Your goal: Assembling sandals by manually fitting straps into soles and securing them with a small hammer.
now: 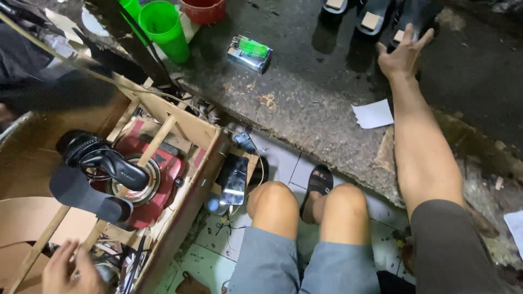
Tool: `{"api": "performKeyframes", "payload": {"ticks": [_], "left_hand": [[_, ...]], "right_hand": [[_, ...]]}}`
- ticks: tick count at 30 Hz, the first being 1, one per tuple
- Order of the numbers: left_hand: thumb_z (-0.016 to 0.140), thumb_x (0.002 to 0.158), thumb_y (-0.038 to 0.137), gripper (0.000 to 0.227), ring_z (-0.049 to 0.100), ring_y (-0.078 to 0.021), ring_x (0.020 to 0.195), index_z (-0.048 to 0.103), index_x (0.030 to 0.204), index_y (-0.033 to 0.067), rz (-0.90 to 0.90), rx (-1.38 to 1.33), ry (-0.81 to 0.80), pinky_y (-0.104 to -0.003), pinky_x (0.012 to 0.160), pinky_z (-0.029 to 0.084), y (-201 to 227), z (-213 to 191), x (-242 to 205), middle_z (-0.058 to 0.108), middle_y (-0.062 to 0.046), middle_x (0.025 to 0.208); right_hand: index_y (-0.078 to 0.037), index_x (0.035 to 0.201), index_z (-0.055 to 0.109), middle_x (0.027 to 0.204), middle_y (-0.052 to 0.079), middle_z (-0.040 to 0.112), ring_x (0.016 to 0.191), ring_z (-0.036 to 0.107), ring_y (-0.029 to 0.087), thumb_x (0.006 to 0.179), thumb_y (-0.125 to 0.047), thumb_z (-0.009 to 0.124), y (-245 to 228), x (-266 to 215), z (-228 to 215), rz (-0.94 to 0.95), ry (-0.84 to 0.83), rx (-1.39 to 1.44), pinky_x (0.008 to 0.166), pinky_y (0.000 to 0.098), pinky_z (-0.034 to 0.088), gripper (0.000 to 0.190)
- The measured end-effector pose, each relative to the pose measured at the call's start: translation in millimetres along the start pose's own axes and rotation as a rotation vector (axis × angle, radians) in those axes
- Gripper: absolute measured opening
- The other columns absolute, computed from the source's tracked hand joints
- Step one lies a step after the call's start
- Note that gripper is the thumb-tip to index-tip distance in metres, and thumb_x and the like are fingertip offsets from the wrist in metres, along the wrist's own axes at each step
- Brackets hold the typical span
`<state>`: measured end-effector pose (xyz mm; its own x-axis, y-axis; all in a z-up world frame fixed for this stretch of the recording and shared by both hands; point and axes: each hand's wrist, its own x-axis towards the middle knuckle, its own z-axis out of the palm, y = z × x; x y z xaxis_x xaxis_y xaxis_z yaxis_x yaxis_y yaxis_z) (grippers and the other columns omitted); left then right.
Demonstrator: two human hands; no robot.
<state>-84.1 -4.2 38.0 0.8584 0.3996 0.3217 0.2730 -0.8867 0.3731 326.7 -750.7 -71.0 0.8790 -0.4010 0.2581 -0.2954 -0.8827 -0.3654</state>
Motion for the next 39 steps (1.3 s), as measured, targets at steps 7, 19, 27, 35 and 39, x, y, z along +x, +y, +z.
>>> {"api": "performKeyframes", "payload": {"ticks": [7, 19, 27, 35, 39], "left_hand": [[0.049, 0.123, -0.004, 0.028, 0.056, -0.0347, 0.108, 0.062, 0.139, -0.0229, -0.145, -0.255, 0.333, -0.040, 0.093, 0.045, 76, -12, -44, 0.059, -0.031, 0.125], [0.082, 0.082, 0.018, 0.096, 0.055, -0.0267, 0.128, 0.025, 0.159, 0.0128, -0.235, -1.790, -0.796, -0.040, 0.108, 0.047, 253, 70, -106, 0.043, -0.023, 0.152], [0.072, 0.074, 0.019, 0.045, 0.072, -0.0271, 0.076, 0.061, 0.110, -0.0055, -0.523, -1.949, -0.380, -0.037, 0.070, 0.061, 177, 29, -99, 0.073, -0.027, 0.098], [0.075, 0.079, 0.022, 0.082, 0.059, -0.0239, 0.127, 0.037, 0.152, 0.0132, -0.667, -0.846, 0.205, -0.038, 0.108, 0.047, 14, -18, 7, 0.052, -0.009, 0.148], [0.066, 0.079, 0.033, 0.082, 0.052, -0.0347, 0.132, 0.035, 0.154, 0.0233, -0.861, -0.311, 0.110, -0.050, 0.106, 0.042, -58, 15, 42, 0.049, -0.006, 0.152]], "right_hand": [[-0.006, 0.104, 0.057, 0.102, 0.003, 0.046, 0.098, 0.060, 0.017, 0.086, -0.018, 0.093, 60, 30, -11, 0.236, 0.333, 0.891, 0.091, 0.0317, 0.052, 0.042], [0.002, 0.140, 0.055, 0.126, 0.029, 0.061, 0.113, 0.060, 0.028, 0.086, 0.003, 0.077, -209, -421, -215, -0.040, 0.280, 1.016, 0.098, 0.0355, 0.050, 0.058], [-0.006, 0.140, 0.052, 0.152, 0.031, 0.025, 0.136, 0.051, 0.045, 0.085, -0.035, 0.077, -253, -535, -198, -0.635, -0.435, 0.874, 0.116, 0.0556, 0.043, 0.068], [-0.004, 0.116, 0.072, 0.127, 0.011, 0.066, 0.103, 0.068, 0.017, 0.088, -0.012, 0.070, -166, -521, -184, -0.342, -0.491, 0.657, 0.097, 0.0281, 0.053, 0.029], [-0.006, 0.108, 0.076, 0.113, 0.006, 0.075, 0.106, 0.068, 0.015, 0.090, -0.015, 0.069, -122, -523, -169, -0.216, -0.548, 0.523, 0.101, 0.0285, 0.050, 0.021]]}}
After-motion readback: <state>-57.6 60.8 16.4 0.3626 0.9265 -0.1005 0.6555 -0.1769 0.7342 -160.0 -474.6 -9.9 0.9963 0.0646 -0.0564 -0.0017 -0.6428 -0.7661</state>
